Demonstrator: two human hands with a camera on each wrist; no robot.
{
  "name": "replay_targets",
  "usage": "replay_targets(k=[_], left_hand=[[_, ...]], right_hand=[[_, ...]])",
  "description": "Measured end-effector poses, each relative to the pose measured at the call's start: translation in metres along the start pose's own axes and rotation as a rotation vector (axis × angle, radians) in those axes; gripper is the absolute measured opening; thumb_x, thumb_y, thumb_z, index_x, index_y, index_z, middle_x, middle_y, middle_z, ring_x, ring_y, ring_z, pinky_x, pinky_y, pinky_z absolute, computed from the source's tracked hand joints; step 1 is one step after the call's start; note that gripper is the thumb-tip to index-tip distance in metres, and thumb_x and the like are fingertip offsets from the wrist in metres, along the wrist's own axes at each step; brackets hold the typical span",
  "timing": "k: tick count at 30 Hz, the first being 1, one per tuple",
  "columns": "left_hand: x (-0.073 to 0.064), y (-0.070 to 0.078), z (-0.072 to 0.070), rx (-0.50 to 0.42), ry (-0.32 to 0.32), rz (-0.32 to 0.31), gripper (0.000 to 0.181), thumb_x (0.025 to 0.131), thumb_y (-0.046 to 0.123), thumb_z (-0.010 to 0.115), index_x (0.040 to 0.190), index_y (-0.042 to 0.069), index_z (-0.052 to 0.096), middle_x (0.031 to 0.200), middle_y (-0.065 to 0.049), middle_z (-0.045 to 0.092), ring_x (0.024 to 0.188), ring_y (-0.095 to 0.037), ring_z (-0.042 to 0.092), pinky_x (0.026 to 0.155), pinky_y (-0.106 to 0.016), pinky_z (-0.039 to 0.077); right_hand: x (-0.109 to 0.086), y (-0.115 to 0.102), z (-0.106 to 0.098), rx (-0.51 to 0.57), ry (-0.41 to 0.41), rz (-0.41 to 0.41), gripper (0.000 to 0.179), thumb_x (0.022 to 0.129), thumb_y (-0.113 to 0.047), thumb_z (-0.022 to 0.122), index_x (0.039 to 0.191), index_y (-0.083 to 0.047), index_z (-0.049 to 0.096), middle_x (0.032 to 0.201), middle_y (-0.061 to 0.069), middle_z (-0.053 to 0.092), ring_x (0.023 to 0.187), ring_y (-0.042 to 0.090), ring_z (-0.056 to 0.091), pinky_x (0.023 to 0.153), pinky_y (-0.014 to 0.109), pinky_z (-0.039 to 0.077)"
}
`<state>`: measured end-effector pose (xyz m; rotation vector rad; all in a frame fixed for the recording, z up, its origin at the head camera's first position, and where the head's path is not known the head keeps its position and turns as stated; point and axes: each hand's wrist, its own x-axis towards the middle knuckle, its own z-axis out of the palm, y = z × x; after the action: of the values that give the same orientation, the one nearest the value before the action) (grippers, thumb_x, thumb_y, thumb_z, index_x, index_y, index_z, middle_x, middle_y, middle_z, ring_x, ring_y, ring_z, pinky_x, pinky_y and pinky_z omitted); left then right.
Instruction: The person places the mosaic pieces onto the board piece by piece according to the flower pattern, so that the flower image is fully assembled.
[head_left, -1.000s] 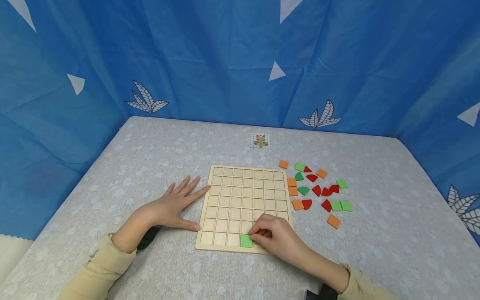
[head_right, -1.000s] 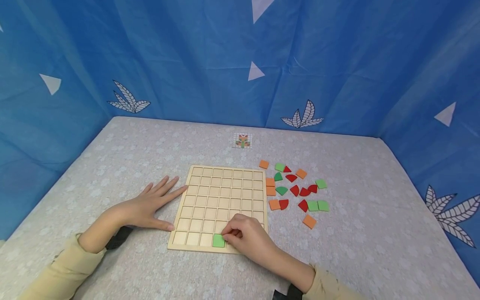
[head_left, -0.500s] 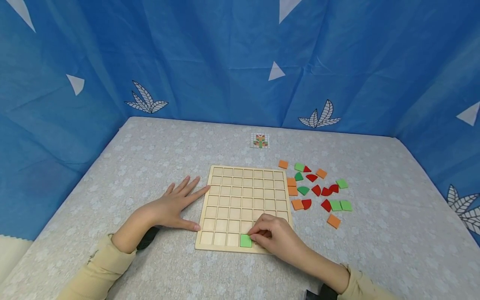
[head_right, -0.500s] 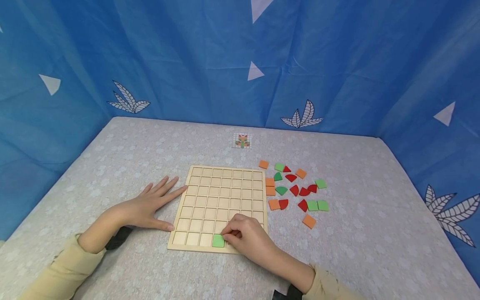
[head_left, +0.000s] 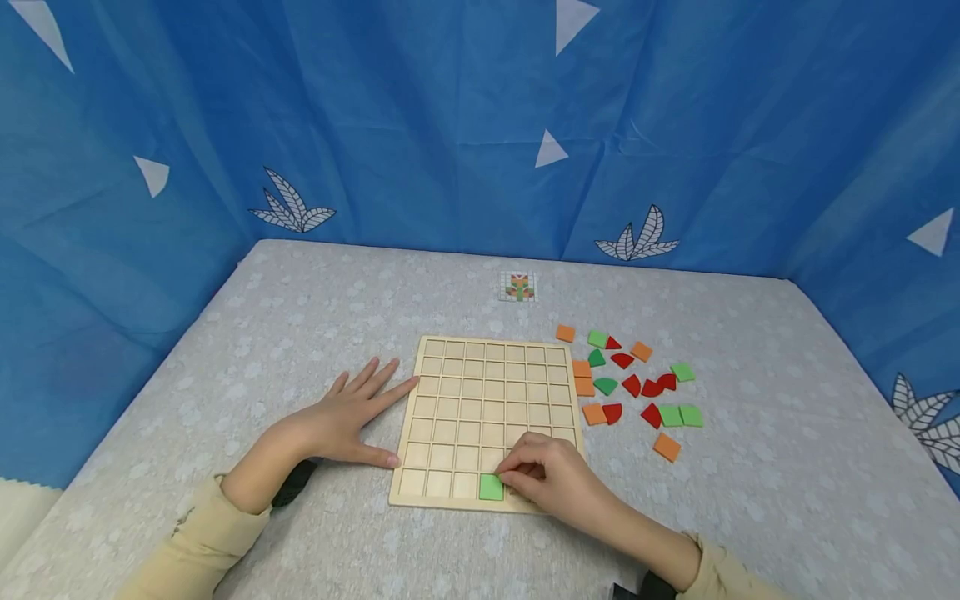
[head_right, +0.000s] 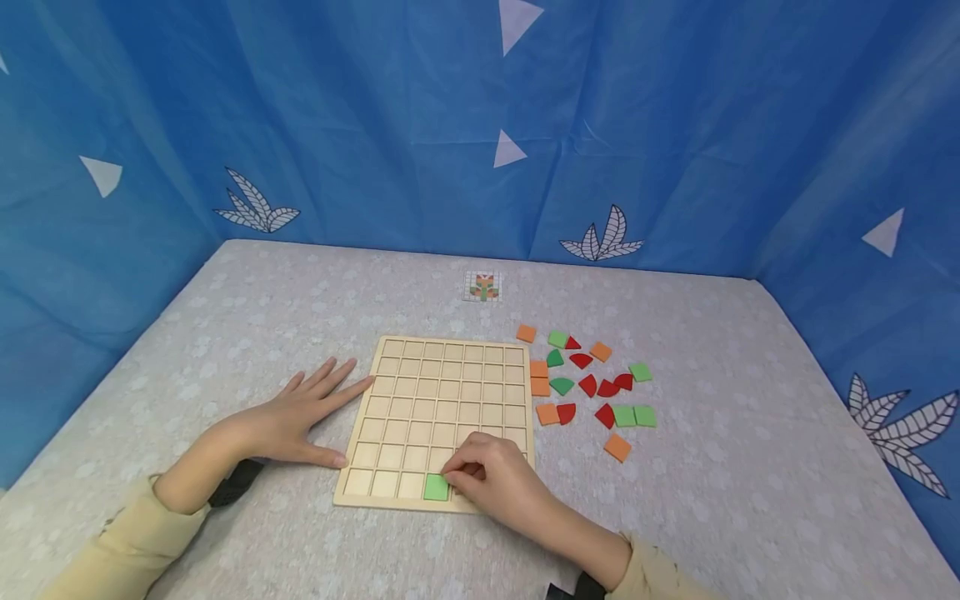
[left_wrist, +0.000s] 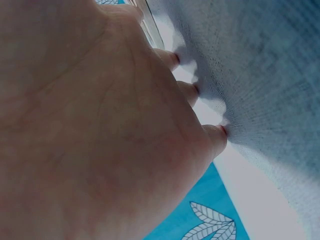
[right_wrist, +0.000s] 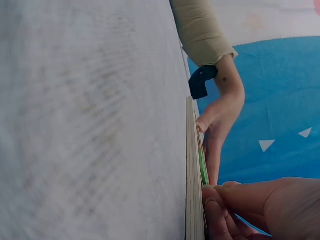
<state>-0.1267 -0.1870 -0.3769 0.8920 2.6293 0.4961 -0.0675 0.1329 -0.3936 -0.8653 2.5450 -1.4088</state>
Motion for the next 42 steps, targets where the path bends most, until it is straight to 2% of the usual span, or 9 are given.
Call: replay_targets(k=[5, 10, 13, 17, 20, 25, 30, 37, 42], left_hand=[[0.000, 0.000, -0.001, -0.017, 0.009, 0.005, 0.103, 0.073, 0.068, 0.061, 0.152, 0.019, 0.018, 0.154, -0.018, 0.001, 0.137, -0.040, -0.005, 0.101, -0.066, -0.001], [0.000, 0.000, 0.001, -0.014, 0.011, 0.010, 0.103, 0.073, 0.068, 0.062, 0.152, 0.019, 0.017, 0.154, -0.018, 0.001, 0.137, -0.040, -0.005, 0.101, -0.065, -0.001], [0.001, -0.001, 0.002, -0.006, 0.011, 0.012, 0.103, 0.073, 0.068, 0.061, 0.152, 0.019, 0.017, 0.154, -0.017, 0.001, 0.137, -0.040, -0.005, 0.101, -0.065, -0.001], [0.001, -0.002, 0.003, -0.012, 0.017, 0.015, 0.103, 0.073, 0.068, 0.061, 0.152, 0.020, 0.017, 0.154, -0.017, 0.001, 0.137, -0.040, -0.005, 0.101, -0.065, -0.001], [0.001, -0.002, 0.004, -0.006, 0.017, 0.010, 0.103, 0.073, 0.069, 0.061, 0.152, 0.020, 0.017, 0.154, -0.017, 0.001, 0.137, -0.039, -0.005, 0.101, -0.065, -0.001], [0.001, -0.002, 0.003, 0.000, 0.016, 0.000, 0.103, 0.072, 0.069, 0.062, 0.152, 0.022, 0.017, 0.154, -0.017, 0.002, 0.138, -0.039, -0.005, 0.101, -0.064, -0.001], [0.000, -0.001, 0.003, -0.020, 0.031, 0.015, 0.102, 0.072, 0.066, 0.064, 0.152, 0.021, 0.018, 0.154, -0.019, 0.003, 0.137, -0.041, -0.004, 0.101, -0.065, 0.000], [-0.001, -0.002, 0.002, -0.021, 0.020, 0.008, 0.102, 0.073, 0.068, 0.062, 0.152, 0.020, 0.018, 0.154, -0.018, 0.002, 0.137, -0.040, -0.005, 0.101, -0.065, -0.002], [0.000, -0.002, 0.002, -0.016, 0.017, 0.011, 0.102, 0.073, 0.068, 0.061, 0.152, 0.020, 0.017, 0.154, -0.018, 0.001, 0.137, -0.040, -0.006, 0.101, -0.065, -0.002]], right_hand=[[0.001, 0.001, -0.002, 0.025, -0.006, 0.029, 0.006, 0.083, -0.008, 0.072, 0.082, -0.014, 0.073, 0.079, -0.013, 0.060, 0.064, 0.004, 0.054, 0.056, 0.022, 0.049], [0.002, 0.001, -0.010, 0.163, -0.028, 0.045, 0.003, 0.085, -0.011, 0.070, 0.084, -0.010, 0.073, 0.082, -0.005, 0.063, 0.066, 0.011, 0.061, 0.058, 0.026, 0.053], [0.002, -0.001, -0.024, 0.233, -0.028, 0.054, 0.007, 0.086, -0.012, 0.069, 0.088, -0.007, 0.073, 0.084, 0.000, 0.063, 0.067, 0.018, 0.064, 0.060, 0.030, 0.054], [-0.002, 0.004, -0.053, 0.247, 0.008, 0.073, 0.012, 0.088, -0.010, 0.066, 0.093, 0.000, 0.071, 0.088, 0.008, 0.062, 0.071, 0.024, 0.065, 0.064, 0.035, 0.054], [-0.008, 0.013, -0.079, 0.214, 0.062, 0.087, 0.013, 0.089, -0.005, 0.064, 0.096, 0.005, 0.069, 0.090, 0.014, 0.062, 0.074, 0.026, 0.065, 0.066, 0.037, 0.054], [-0.022, 0.033, -0.121, 0.106, 0.176, 0.197, 0.018, 0.091, -0.007, 0.062, 0.100, 0.007, 0.067, 0.092, 0.021, 0.062, 0.076, 0.020, 0.066, 0.068, 0.036, 0.054], [-0.039, 0.053, -0.153, 0.057, 0.228, 0.293, 0.025, 0.094, -0.011, 0.058, 0.106, 0.011, 0.064, 0.098, 0.016, 0.065, 0.078, 0.020, 0.065, 0.069, 0.031, 0.054], [-0.054, 0.079, -0.180, -0.046, 0.286, 0.368, 0.031, 0.095, -0.019, 0.057, 0.108, 0.009, 0.063, 0.097, -0.003, 0.066, 0.086, 0.006, 0.058, 0.070, 0.023, 0.049], [-0.061, 0.096, -0.185, -0.115, 0.239, 0.398, 0.029, 0.093, -0.020, 0.061, 0.109, 0.004, 0.065, 0.104, -0.004, 0.063, 0.093, 0.000, 0.050, 0.070, 0.022, 0.045]])
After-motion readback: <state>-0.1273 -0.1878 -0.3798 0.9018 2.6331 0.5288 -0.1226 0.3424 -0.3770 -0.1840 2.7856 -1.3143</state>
